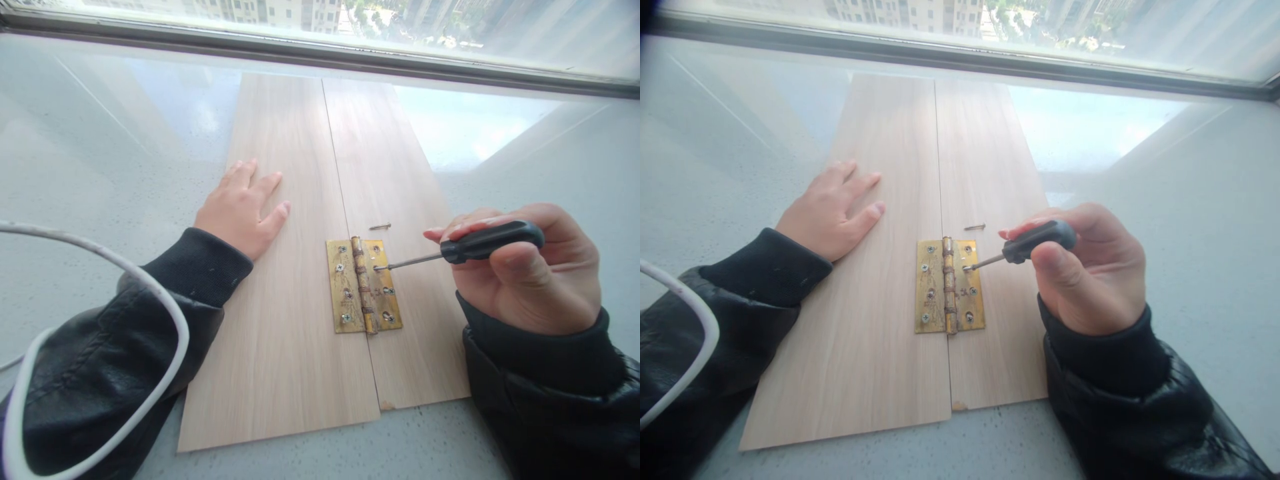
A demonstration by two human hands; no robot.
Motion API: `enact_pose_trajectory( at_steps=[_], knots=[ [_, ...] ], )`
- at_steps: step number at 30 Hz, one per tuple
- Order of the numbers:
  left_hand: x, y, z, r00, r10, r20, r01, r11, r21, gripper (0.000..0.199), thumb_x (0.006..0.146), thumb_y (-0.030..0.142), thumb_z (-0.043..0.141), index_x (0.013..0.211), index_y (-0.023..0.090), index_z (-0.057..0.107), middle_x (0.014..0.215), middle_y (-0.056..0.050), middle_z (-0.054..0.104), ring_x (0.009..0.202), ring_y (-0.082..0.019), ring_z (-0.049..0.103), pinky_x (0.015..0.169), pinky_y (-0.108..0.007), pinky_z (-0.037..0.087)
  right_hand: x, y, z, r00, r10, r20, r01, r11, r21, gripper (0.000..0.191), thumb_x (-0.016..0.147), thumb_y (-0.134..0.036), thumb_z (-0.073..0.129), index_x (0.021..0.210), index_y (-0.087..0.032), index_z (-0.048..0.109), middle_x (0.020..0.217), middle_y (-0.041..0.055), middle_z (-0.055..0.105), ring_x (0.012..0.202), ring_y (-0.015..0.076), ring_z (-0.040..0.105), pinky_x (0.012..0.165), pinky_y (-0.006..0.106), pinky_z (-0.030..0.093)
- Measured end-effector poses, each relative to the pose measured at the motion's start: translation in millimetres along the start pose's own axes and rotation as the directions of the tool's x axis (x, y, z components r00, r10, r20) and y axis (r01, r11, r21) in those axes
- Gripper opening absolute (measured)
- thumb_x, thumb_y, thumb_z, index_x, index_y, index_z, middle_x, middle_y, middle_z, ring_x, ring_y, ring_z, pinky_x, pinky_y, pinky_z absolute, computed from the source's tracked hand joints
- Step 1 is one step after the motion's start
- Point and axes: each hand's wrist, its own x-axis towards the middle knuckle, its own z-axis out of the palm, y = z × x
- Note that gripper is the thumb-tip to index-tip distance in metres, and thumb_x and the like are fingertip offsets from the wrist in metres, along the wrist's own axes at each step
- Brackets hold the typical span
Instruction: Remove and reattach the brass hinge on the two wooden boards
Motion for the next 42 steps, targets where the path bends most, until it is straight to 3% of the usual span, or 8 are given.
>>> enact_pose_trajectory(
  at_steps=[8, 15, 19, 22, 27, 31, 37, 42],
  knots=[
    [-0.4, -1.4, 0.6, 1.0, 0.022, -0.018, -0.022, 1.0, -0.002, 0.054, 0.089, 0.046, 0.037, 0.136, 0.021, 0.05, 0.149, -0.008, 0.04, 0.139, -0.031, 0.033, 0.115, -0.047, 0.027, -8.3, -1.0, -4.5, 0.982, 0.063, 0.18, -0.051, 0.996, -0.072, 0.025, 0.078, -0.038, 0.073, 0.101, -0.027, 0.073, 0.086, 0.0018, 0.077, 0.076, 0.0215, 0.073, 0.08, 0.043, 0.061],
    [-0.1, -0.5, -0.5, 1.0, 0.008, 0.005, -0.009, 1.0, 0.019, 0.056, 0.09, 0.046, 0.036, 0.138, 0.019, 0.048, 0.15, -0.009, 0.037, 0.14, -0.031, 0.031, 0.116, -0.045, 0.025, -1.8, 5.9, -0.1, 0.951, 0.034, 0.308, -0.059, 0.995, 0.074, 0.016, 0.082, -0.036, 0.069, 0.098, -0.035, 0.067, 0.087, -0.0015, 0.075, 0.072, 0.0197, 0.072, 0.071, 0.042, 0.062],
    [0.1, 0.0, -0.2, 1.0, 0.005, 0.014, -0.006, 0.999, 0.031, 0.057, 0.091, 0.046, 0.035, 0.139, 0.017, 0.046, 0.15, -0.01, 0.038, 0.14, -0.031, 0.031, 0.116, -0.046, 0.026, 1.7, 7.5, 2.9, 0.906, 0.069, 0.418, -0.151, 0.974, 0.168, 0.02, 0.088, -0.039, 0.059, 0.103, -0.029, 0.068, 0.079, 0.001, 0.067, 0.072, 0.0172, 0.066, 0.08, 0.043, 0.057],
    [0.5, 0.2, 0.1, 1.0, 0.0, 0.016, 0.0, 0.999, 0.041, 0.057, 0.091, 0.046, 0.036, 0.139, 0.018, 0.046, 0.15, -0.01, 0.038, 0.141, -0.031, 0.03, 0.116, -0.045, 0.026, -1.7, 4.4, 7.7, 0.909, 0.103, 0.403, -0.179, 0.971, 0.156, 0.023, 0.086, -0.039, 0.058, 0.1, -0.025, 0.07, 0.075, 0.0025, 0.06, 0.075, 0.0187, 0.058, 0.083, 0.043, 0.052],
    [0.9, 0.6, -0.4, 0.999, -0.012, 0.038, 0.009, 0.997, 0.075, 0.057, 0.092, 0.046, 0.035, 0.141, 0.017, 0.044, 0.151, -0.011, 0.035, 0.141, -0.029, 0.029, 0.116, -0.043, 0.025, -8.9, 2.7, 14.7, 0.971, 0.035, 0.235, -0.06, 0.993, 0.1, 0.037, 0.081, -0.057, 0.059, 0.081, -0.024, 0.075, 0.074, 0.0039, 0.052, 0.074, 0.0212, 0.052, 0.079, 0.044, 0.046],
    [0.6, -0.8, 0.4, 1.0, -0.002, 0.024, 0.0, 0.997, 0.073, 0.057, 0.092, 0.046, 0.034, 0.14, 0.019, 0.045, 0.151, -0.01, 0.036, 0.141, -0.03, 0.031, 0.116, -0.044, 0.026, -11.3, 3.2, 16.2, 0.983, 0.017, 0.182, -0.032, 0.996, 0.085, 0.032, 0.077, -0.051, 0.068, 0.09, -0.022, 0.076, 0.08, 0.0033, 0.051, 0.075, 0.0193, 0.051, 0.077, 0.042, 0.047],
    [-0.1, -1.3, 1.1, 1.0, 0.013, -0.008, -0.013, 1.0, 0.023, 0.055, 0.091, 0.045, 0.036, 0.138, 0.019, 0.048, 0.15, -0.009, 0.038, 0.14, -0.031, 0.031, 0.115, -0.046, 0.027, -11.7, 0.7, 15.8, 0.996, -0.026, 0.089, 0.019, 0.996, 0.085, 0.026, 0.067, -0.043, 0.08, 0.081, -0.024, 0.071, 0.07, -0.0003, 0.062, 0.066, 0.018, 0.058, 0.077, 0.042, 0.053],
    [-0.3, 1.2, -1.0, 1.0, -0.005, 0.018, 0.004, 0.999, 0.046, 0.055, 0.092, 0.044, 0.036, 0.139, 0.018, 0.046, 0.151, -0.009, 0.036, 0.141, -0.029, 0.03, 0.117, -0.043, 0.025, -9.6, -0.3, 9.1, 0.995, 0.068, 0.068, -0.074, 0.993, 0.089, 0.026, 0.07, -0.048, 0.077, 0.074, -0.023, 0.071, 0.072, 0.0008, 0.07, 0.068, 0.0194, 0.066, 0.079, 0.042, 0.056]
  ],
)
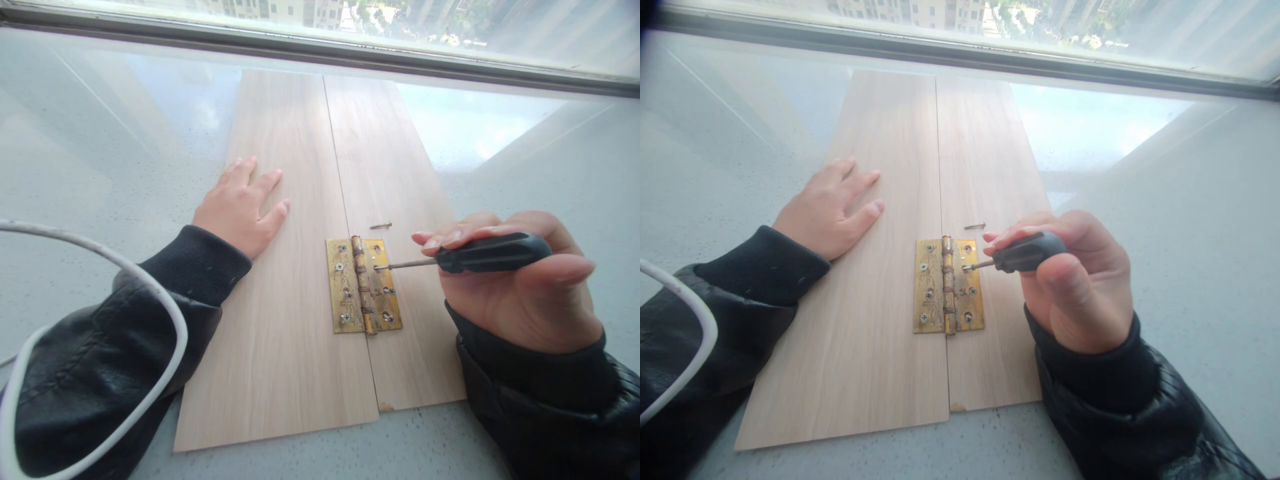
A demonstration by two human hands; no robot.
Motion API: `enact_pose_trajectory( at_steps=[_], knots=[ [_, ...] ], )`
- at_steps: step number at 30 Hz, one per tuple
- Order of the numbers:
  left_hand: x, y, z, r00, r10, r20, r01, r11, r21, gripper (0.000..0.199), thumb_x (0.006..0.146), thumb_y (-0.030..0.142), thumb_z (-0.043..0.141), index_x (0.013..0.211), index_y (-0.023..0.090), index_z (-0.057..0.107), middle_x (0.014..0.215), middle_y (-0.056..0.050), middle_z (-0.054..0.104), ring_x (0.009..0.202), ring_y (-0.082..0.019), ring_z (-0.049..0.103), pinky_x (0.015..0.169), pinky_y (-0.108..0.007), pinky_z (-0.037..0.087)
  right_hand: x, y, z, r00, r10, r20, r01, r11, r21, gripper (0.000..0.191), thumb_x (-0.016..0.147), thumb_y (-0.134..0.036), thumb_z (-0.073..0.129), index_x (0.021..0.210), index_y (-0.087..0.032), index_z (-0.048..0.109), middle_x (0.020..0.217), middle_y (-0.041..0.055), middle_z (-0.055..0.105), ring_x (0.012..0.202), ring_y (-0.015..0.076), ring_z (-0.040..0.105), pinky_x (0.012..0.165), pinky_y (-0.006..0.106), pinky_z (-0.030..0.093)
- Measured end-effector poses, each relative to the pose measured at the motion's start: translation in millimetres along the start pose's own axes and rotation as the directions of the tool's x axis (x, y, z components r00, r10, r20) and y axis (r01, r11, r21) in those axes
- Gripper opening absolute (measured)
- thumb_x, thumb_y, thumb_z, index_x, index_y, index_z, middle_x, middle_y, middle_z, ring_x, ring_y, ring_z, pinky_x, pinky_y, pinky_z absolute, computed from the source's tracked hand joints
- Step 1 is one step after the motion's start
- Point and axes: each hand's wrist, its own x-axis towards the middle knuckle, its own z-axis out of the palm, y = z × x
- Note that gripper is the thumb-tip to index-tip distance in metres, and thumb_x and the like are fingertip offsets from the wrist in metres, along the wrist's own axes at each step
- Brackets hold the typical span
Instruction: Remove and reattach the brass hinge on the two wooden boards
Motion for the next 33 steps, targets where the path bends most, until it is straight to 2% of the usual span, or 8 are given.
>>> enact_pose_trajectory(
  at_steps=[5, 10, 15, 20, 23, 28, 31, 33],
  knots=[
    [-0.1, 0.1, -0.4, 1.0, 0.003, -0.005, -0.004, 1.0, -0.009, 0.055, 0.092, 0.044, 0.037, 0.139, 0.018, 0.047, 0.151, -0.01, 0.036, 0.141, -0.03, 0.03, 0.117, -0.044, 0.026, 5.1, 2.3, -1.2, 0.989, 0.129, 0.076, -0.137, 0.985, 0.103, 0.032, 0.079, -0.055, 0.065, 0.081, -0.024, 0.074, 0.068, -0.0006, 0.067, 0.065, 0.0157, 0.064, 0.084, 0.04, 0.055],
    [-0.3, 0.1, 0.0, 1.0, 0.01, -0.013, -0.01, 1.0, -0.004, 0.055, 0.092, 0.044, 0.036, 0.139, 0.017, 0.047, 0.151, -0.011, 0.036, 0.141, -0.03, 0.031, 0.117, -0.044, 0.026, 8.8, 3.8, 10.2, 0.974, 0.119, 0.195, -0.152, 0.975, 0.163, 0.053, 0.089, -0.063, 0.042, 0.072, -0.025, 0.073, 0.05, -0.0027, 0.042, 0.049, 0.0118, 0.044, 0.066, 0.035, 0.052],
    [0.1, -0.3, 0.3, 1.0, 0.009, -0.009, -0.009, 1.0, 0.004, 0.056, 0.091, 0.044, 0.035, 0.139, 0.017, 0.047, 0.151, -0.011, 0.036, 0.141, -0.029, 0.031, 0.117, -0.043, 0.025, 1.6, -1.1, 15.7, 0.983, 0.115, 0.14, -0.131, 0.985, 0.112, 0.057, 0.087, -0.068, 0.038, 0.068, -0.024, 0.068, 0.051, -0.001, 0.04, 0.055, 0.016, 0.045, 0.07, 0.04, 0.047],
    [0.2, -1.0, 0.6, 1.0, 0.016, -0.016, -0.016, 1.0, -0.02, 0.056, 0.091, 0.045, 0.035, 0.138, 0.017, 0.048, 0.151, -0.011, 0.036, 0.141, -0.03, 0.031, 0.117, -0.044, 0.025, 0.5, 1.4, 11.8, 0.99, 0.102, 0.094, -0.11, 0.99, 0.089, 0.038, 0.078, -0.063, 0.059, 0.076, -0.025, 0.067, 0.063, -0.0001, 0.053, 0.061, 0.0163, 0.051, 0.068, 0.038, 0.048],
    [-0.1, -0.4, -0.1, 1.0, 0.014, -0.012, -0.014, 0.999, -0.03, 0.056, 0.09, 0.045, 0.035, 0.138, 0.018, 0.048, 0.151, -0.01, 0.036, 0.141, -0.03, 0.031, 0.117, -0.044, 0.025, 2.4, 4.8, 10.3, 0.999, 0.032, -0.025, -0.031, 0.998, 0.057, 0.036, 0.067, -0.06, 0.072, 0.067, -0.024, 0.067, 0.074, 0.0016, 0.055, 0.069, 0.0172, 0.054, 0.069, 0.037, 0.049],
    [-0.6, -0.3, -0.7, 1.0, 0.016, -0.015, -0.017, 0.998, -0.057, 0.054, 0.09, 0.044, 0.037, 0.137, 0.02, 0.049, 0.151, -0.008, 0.036, 0.141, -0.031, 0.03, 0.117, -0.047, 0.026, 3.4, 5.2, 9.0, 0.979, 0.031, -0.2, -0.028, 0.999, 0.017, 0.032, 0.069, -0.059, 0.072, 0.069, -0.027, 0.072, 0.066, 0.0006, 0.057, 0.059, 0.0175, 0.056, 0.065, 0.039, 0.051],
    [-0.6, -0.6, -0.5, 1.0, 0.019, -0.02, -0.021, 0.998, -0.064, 0.052, 0.09, 0.044, 0.037, 0.137, 0.023, 0.048, 0.152, -0.005, 0.036, 0.141, -0.03, 0.03, 0.117, -0.048, 0.026, 4.7, 5.3, 8.7, 0.984, 0.022, -0.178, -0.016, 0.999, 0.034, 0.029, 0.072, -0.057, 0.071, 0.072, -0.028, 0.072, 0.065, -0.0002, 0.061, 0.058, 0.018, 0.059, 0.061, 0.038, 0.052],
    [-0.6, -0.3, -0.7, 1.0, 0.015, -0.015, -0.016, 0.998, -0.055, 0.053, 0.09, 0.044, 0.037, 0.137, 0.021, 0.048, 0.152, -0.006, 0.036, 0.141, -0.03, 0.03, 0.117, -0.047, 0.025, 5.7, 5.8, 10.1, 0.998, 0.016, -0.068, -0.011, 0.998, 0.069, 0.03, 0.077, -0.058, 0.065, 0.074, -0.029, 0.072, 0.061, -0.0005, 0.061, 0.056, 0.0172, 0.058, 0.059, 0.037, 0.052]
  ],
)
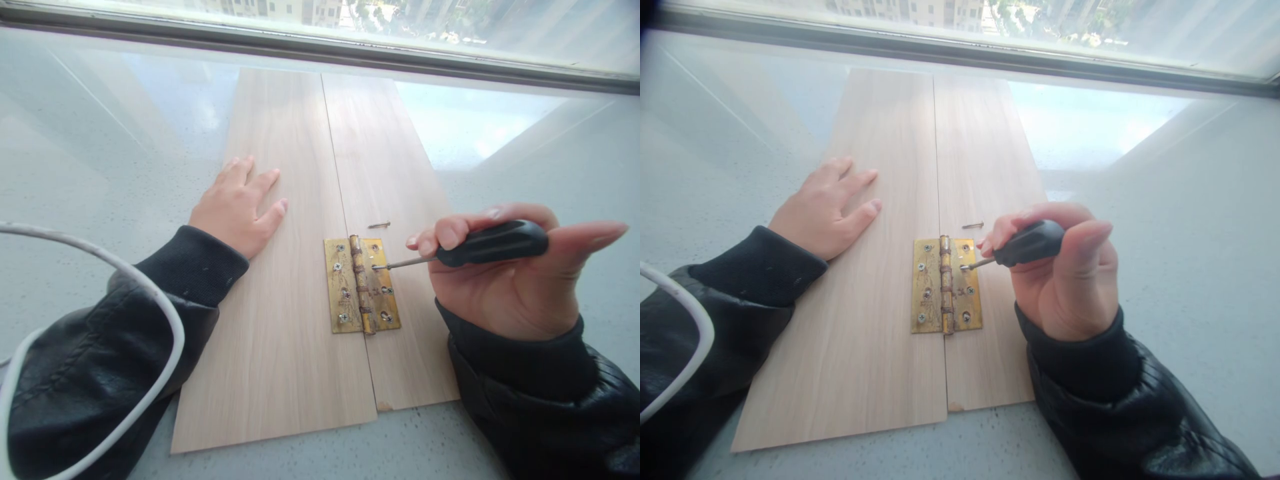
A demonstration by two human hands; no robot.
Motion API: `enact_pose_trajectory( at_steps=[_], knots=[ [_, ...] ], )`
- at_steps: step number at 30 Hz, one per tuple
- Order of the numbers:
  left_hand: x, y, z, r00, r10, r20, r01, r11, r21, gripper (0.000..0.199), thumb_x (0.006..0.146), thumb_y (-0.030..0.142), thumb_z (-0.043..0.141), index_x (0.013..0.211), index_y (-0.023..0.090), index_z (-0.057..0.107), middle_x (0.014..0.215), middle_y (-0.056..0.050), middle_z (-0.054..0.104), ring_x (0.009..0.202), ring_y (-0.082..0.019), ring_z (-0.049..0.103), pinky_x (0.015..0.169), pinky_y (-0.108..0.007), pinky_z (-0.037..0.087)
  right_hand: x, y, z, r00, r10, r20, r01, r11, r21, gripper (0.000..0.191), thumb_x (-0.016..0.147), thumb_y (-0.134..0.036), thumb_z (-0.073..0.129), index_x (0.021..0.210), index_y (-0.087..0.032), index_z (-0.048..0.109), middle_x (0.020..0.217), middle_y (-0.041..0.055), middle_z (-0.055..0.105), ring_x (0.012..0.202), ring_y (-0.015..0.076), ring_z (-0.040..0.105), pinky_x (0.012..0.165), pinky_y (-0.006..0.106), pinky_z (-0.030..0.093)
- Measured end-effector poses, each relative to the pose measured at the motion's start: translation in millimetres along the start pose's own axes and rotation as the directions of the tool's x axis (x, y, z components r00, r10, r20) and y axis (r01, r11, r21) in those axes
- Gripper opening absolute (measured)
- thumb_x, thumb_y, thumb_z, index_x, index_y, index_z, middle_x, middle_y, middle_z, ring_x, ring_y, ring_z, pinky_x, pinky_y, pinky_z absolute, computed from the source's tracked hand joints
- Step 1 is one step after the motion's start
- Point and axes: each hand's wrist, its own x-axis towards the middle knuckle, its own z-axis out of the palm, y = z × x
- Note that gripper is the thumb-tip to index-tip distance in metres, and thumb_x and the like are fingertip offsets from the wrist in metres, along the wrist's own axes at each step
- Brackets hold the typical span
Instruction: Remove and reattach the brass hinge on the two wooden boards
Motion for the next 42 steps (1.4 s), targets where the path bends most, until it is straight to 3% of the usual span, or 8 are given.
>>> enact_pose_trajectory(
  at_steps=[4, 9, 12, 19, 25, 29, 37, 42],
  knots=[
    [0.1, 0.9, -0.7, 1.0, -0.01, 0.007, 0.01, 1.0, 0.012, 0.054, 0.09, 0.044, 0.037, 0.137, 0.018, 0.049, 0.152, -0.009, 0.035, 0.141, -0.031, 0.03, 0.117, -0.046, 0.025, -2.8, -2.0, 8.0, 0.972, 0.059, 0.23, -0.062, 0.998, 0.006, 0.047, 0.09, -0.059, 0.044, 0.069, -0.028, 0.072, 0.049, -0.0017, 0.048, 0.05, 0.0151, 0.049, 0.061, 0.038, 0.05],
    [0.3, -0.1, 0.5, 1.0, 0.002, -0.005, -0.002, 1.0, 0.012, 0.055, 0.09, 0.044, 0.037, 0.138, 0.017, 0.049, 0.151, -0.01, 0.036, 0.141, -0.031, 0.031, 0.116, -0.046, 0.026, -11.1, -13.7, 13.3, 0.963, 0.173, 0.207, -0.166, 0.985, -0.049, 0.059, 0.088, -0.067, 0.037, 0.058, -0.025, 0.066, 0.054, 0.0005, 0.047, 0.061, 0.018, 0.049, 0.074, 0.044, 0.047],
    [0.3, -0.5, 0.9, 1.0, 0.005, -0.01, -0.005, 1.0, 0.01, 0.055, 0.09, 0.044, 0.037, 0.137, 0.017, 0.049, 0.151, -0.01, 0.038, 0.14, -0.032, 0.032, 0.116, -0.047, 0.026, -12.0, -17.2, 10.5, 0.958, 0.222, 0.182, -0.215, 0.975, -0.057, 0.049, 0.077, -0.072, 0.053, 0.069, -0.026, 0.066, 0.057, -0.0009, 0.046, 0.064, 0.0185, 0.048, 0.08, 0.045, 0.046],
    [0.0, 0.2, -0.1, 1.0, -0.007, 0.002, 0.007, 1.0, 0.021, 0.055, 0.09, 0.044, 0.037, 0.138, 0.018, 0.048, 0.152, -0.009, 0.036, 0.141, -0.03, 0.03, 0.117, -0.045, 0.026, -2.6, -0.5, -0.1, 0.996, 0.001, 0.091, 0.002, 0.999, -0.034, 0.033, 0.067, -0.058, 0.073, 0.065, -0.026, 0.067, 0.069, 0.0009, 0.049, 0.065, 0.0175, 0.048, 0.07, 0.04, 0.046],
    [0.1, 0.5, -0.1, 1.0, -0.007, 0.0, 0.007, 1.0, 0.017, 0.054, 0.091, 0.043, 0.038, 0.137, 0.019, 0.048, 0.151, -0.008, 0.037, 0.141, -0.032, 0.031, 0.116, -0.047, 0.026, 2.6, 4.3, -9.9, 0.997, 0.002, 0.075, 0.0, 1.0, -0.031, 0.035, 0.067, -0.062, 0.072, 0.08, -0.03, 0.073, 0.062, -0.0027, 0.052, 0.054, 0.0141, 0.048, 0.07, 0.039, 0.052],
    [-0.2, 0.8, -0.7, 1.0, -0.01, 0.004, 0.01, 1.0, 0.016, 0.055, 0.091, 0.044, 0.037, 0.138, 0.019, 0.048, 0.151, -0.008, 0.036, 0.141, -0.031, 0.03, 0.117, -0.045, 0.026, 3.2, 3.1, -10.4, 0.998, -0.002, 0.057, 0.001, 1.0, 0.028, 0.029, 0.067, -0.055, 0.075, 0.072, -0.027, 0.07, 0.062, -0.0043, 0.062, 0.055, 0.013, 0.058, 0.072, 0.034, 0.056],
    [0.2, -0.1, 0.1, 1.0, -0.001, -0.001, 0.001, 1.0, 0.016, 0.055, 0.09, 0.045, 0.035, 0.137, 0.019, 0.049, 0.152, -0.009, 0.036, 0.141, -0.031, 0.03, 0.116, -0.047, 0.026, 3.6, -1.1, -12.0, 0.97, 0.074, 0.233, -0.082, 0.996, 0.025, 0.038, 0.089, -0.054, 0.05, 0.088, -0.026, 0.076, 0.071, 0.0014, 0.069, 0.07, 0.0182, 0.068, 0.084, 0.042, 0.057],
    [0.2, 0.7, -0.6, 1.0, -0.01, 0.013, 0.009, 0.999, 0.039, 0.056, 0.091, 0.045, 0.035, 0.138, 0.017, 0.048, 0.151, -0.01, 0.036, 0.141, -0.03, 0.03, 0.117, -0.043, 0.025, -4.2, -8.9, -1.6, 0.94, 0.124, 0.316, -0.086, 0.987, -0.132, 0.053, 0.094, -0.054, 0.036, 0.076, -0.027, 0.078, 0.067, 0.0037, 0.063, 0.072, 0.0197, 0.062, 0.078, 0.042, 0.051]
  ],
)
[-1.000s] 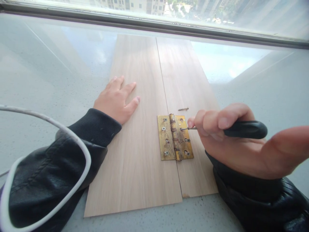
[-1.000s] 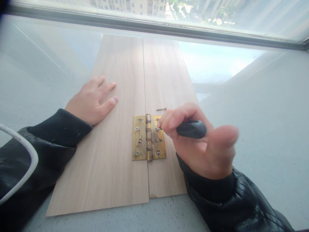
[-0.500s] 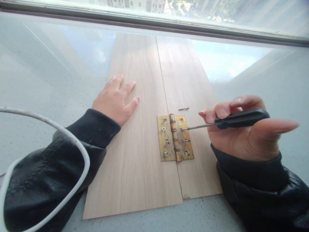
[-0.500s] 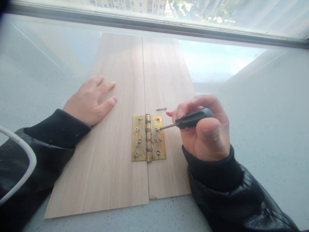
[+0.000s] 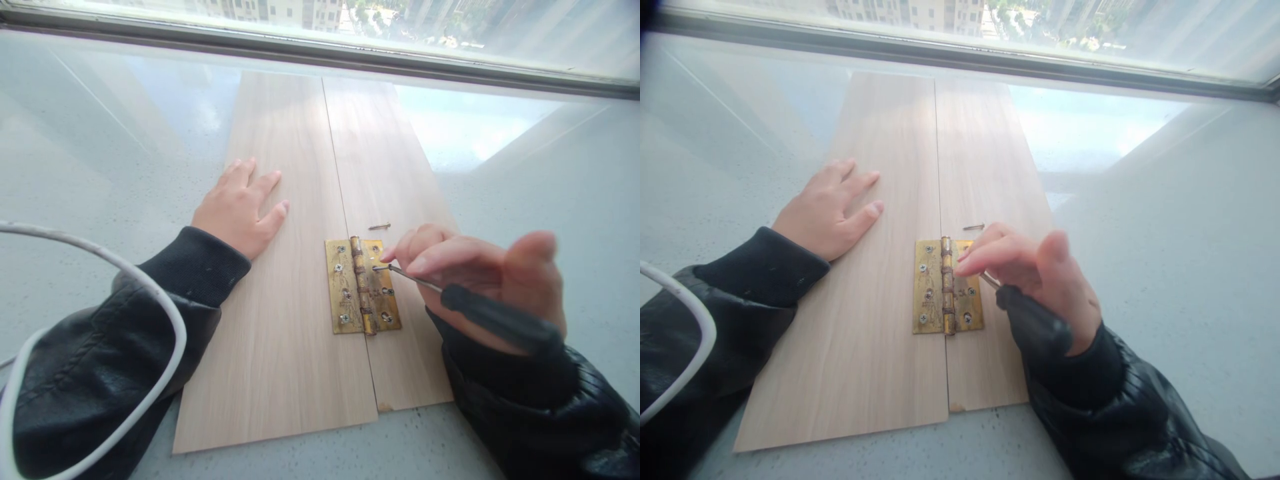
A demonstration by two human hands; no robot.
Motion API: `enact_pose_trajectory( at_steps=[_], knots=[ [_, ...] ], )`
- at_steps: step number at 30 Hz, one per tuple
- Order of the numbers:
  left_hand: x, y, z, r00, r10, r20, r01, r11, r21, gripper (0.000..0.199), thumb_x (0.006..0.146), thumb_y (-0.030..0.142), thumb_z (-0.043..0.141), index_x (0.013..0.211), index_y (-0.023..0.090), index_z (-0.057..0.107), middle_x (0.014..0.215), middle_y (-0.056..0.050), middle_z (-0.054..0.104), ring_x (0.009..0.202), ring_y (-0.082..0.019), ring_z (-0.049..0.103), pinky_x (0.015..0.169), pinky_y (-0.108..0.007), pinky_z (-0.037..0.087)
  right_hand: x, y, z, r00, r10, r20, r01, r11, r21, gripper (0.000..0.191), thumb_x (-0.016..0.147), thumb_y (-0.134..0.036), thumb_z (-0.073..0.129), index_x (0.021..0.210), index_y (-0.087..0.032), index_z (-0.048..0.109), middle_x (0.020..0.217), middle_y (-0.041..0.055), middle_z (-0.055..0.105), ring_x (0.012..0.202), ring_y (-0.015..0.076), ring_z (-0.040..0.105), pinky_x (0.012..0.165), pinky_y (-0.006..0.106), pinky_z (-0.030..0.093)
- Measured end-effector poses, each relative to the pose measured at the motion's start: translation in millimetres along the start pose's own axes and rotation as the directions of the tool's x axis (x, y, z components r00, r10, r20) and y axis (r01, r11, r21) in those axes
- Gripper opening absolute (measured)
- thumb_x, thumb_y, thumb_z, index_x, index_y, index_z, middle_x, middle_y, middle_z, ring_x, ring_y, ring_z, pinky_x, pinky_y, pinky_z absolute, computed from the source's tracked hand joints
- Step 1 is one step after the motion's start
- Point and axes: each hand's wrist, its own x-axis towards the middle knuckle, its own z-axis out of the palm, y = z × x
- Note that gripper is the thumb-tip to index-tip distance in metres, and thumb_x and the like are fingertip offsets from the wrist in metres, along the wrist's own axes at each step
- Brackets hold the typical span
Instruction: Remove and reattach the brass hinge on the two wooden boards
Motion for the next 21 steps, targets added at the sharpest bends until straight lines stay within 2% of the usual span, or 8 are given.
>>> enact_pose_trajectory(
  at_steps=[3, 7, 12, 15, 16, 17, 19, 21],
  knots=[
    [0.1, 0.3, -0.1, 1.0, -0.007, 0.001, 0.007, 1.0, 0.005, 0.057, 0.091, 0.045, 0.035, 0.139, 0.016, 0.047, 0.151, -0.012, 0.036, 0.141, -0.03, 0.03, 0.117, -0.042, 0.025, -2.7, 1.6, 7.7, 0.994, 0.0, -0.106, -0.005, 0.999, -0.045, 0.06, 0.09, -0.064, 0.036, 0.062, -0.028, 0.074, 0.06, 0.0029, 0.059, 0.067, 0.0197, 0.058, 0.075, 0.042, 0.047],
    [0.2, -0.2, 0.6, 1.0, -0.002, -0.006, 0.002, 1.0, -0.007, 0.056, 0.09, 0.045, 0.036, 0.138, 0.018, 0.048, 0.151, -0.01, 0.037, 0.141, -0.031, 0.031, 0.116, -0.045, 0.027, -3.5, 14.7, 11.6, 0.94, -0.213, -0.265, 0.165, 0.968, -0.191, 0.034, 0.089, -0.043, 0.055, 0.065, -0.024, 0.071, 0.06, 0.0022, 0.057, 0.062, 0.0194, 0.053, 0.065, 0.04, 0.043],
    [0.1, -0.4, 0.5, 1.0, 0.003, -0.012, -0.004, 1.0, -0.016, 0.055, 0.09, 0.045, 0.036, 0.137, 0.019, 0.048, 0.151, -0.009, 0.037, 0.141, -0.031, 0.031, 0.116, -0.046, 0.027, -6.4, 19.4, 16.1, 0.854, -0.39, -0.344, 0.192, 0.851, -0.488, 0.023, 0.084, -0.029, 0.064, 0.061, -0.024, 0.063, 0.058, 0.0003, 0.053, 0.057, 0.0168, 0.049, 0.054, 0.035, 0.031],
    [0.0, -0.2, 0.5, 1.0, 0.001, -0.01, -0.001, 1.0, -0.009, 0.057, 0.09, 0.045, 0.036, 0.139, 0.016, 0.048, 0.15, -0.013, 0.036, 0.14, -0.031, 0.031, 0.116, -0.044, 0.026, -10.9, 0.3, 10.8, 0.931, -0.345, -0.119, 0.238, 0.821, -0.518, 0.019, 0.085, -0.024, 0.061, 0.066, -0.022, 0.063, 0.059, -0.0003, 0.051, 0.052, 0.0138, 0.046, 0.049, 0.033, 0.03],
    [0.0, -0.2, 0.6, 1.0, 0.002, -0.011, -0.002, 1.0, -0.008, 0.057, 0.09, 0.045, 0.036, 0.139, 0.015, 0.048, 0.15, -0.013, 0.036, 0.14, -0.031, 0.032, 0.116, -0.044, 0.026, -13.4, -8.9, 7.9, 0.974, -0.222, 0.054, 0.217, 0.822, -0.527, 0.013, 0.084, -0.022, 0.062, 0.071, -0.02, 0.064, 0.06, -0.0004, 0.053, 0.051, 0.0123, 0.046, 0.047, 0.031, 0.031],
    [0.1, -0.3, 0.8, 1.0, 0.003, -0.011, -0.003, 1.0, -0.007, 0.058, 0.09, 0.045, 0.036, 0.139, 0.015, 0.048, 0.15, -0.014, 0.037, 0.14, -0.032, 0.032, 0.116, -0.044, 0.026, -16.8, -18.3, 5.5, 0.96, -0.1, 0.263, 0.231, 0.813, -0.535, 0.005, 0.082, -0.022, 0.066, 0.077, -0.019, 0.065, 0.06, -0.0011, 0.054, 0.049, 0.0106, 0.044, 0.045, 0.029, 0.03],
    [0.4, -0.6, 1.4, 1.0, 0.004, -0.012, -0.004, 1.0, -0.007, 0.057, 0.09, 0.045, 0.037, 0.138, 0.015, 0.048, 0.15, -0.013, 0.037, 0.14, -0.031, 0.032, 0.116, -0.044, 0.026, -26.8, -33.8, 4.2, 0.869, 0.069, 0.49, 0.243, 0.803, -0.544, 0.013, 0.08, -0.029, 0.069, 0.087, -0.019, 0.066, 0.056, -0.0034, 0.05, 0.045, 0.0094, 0.04, 0.042, 0.028, 0.026],
    [0.9, -0.9, 1.9, 1.0, 0.005, -0.011, -0.005, 1.0, -0.007, 0.057, 0.09, 0.044, 0.038, 0.138, 0.016, 0.048, 0.15, -0.012, 0.037, 0.14, -0.031, 0.031, 0.116, -0.044, 0.025, -40.9, -40.6, 9.2, 0.687, 0.274, 0.673, 0.307, 0.73, -0.611, 0.009, 0.082, -0.029, 0.065, 0.089, -0.022, 0.064, 0.057, -0.004, 0.052, 0.043, 0.0105, 0.041, 0.041, 0.029, 0.022]
  ],
)
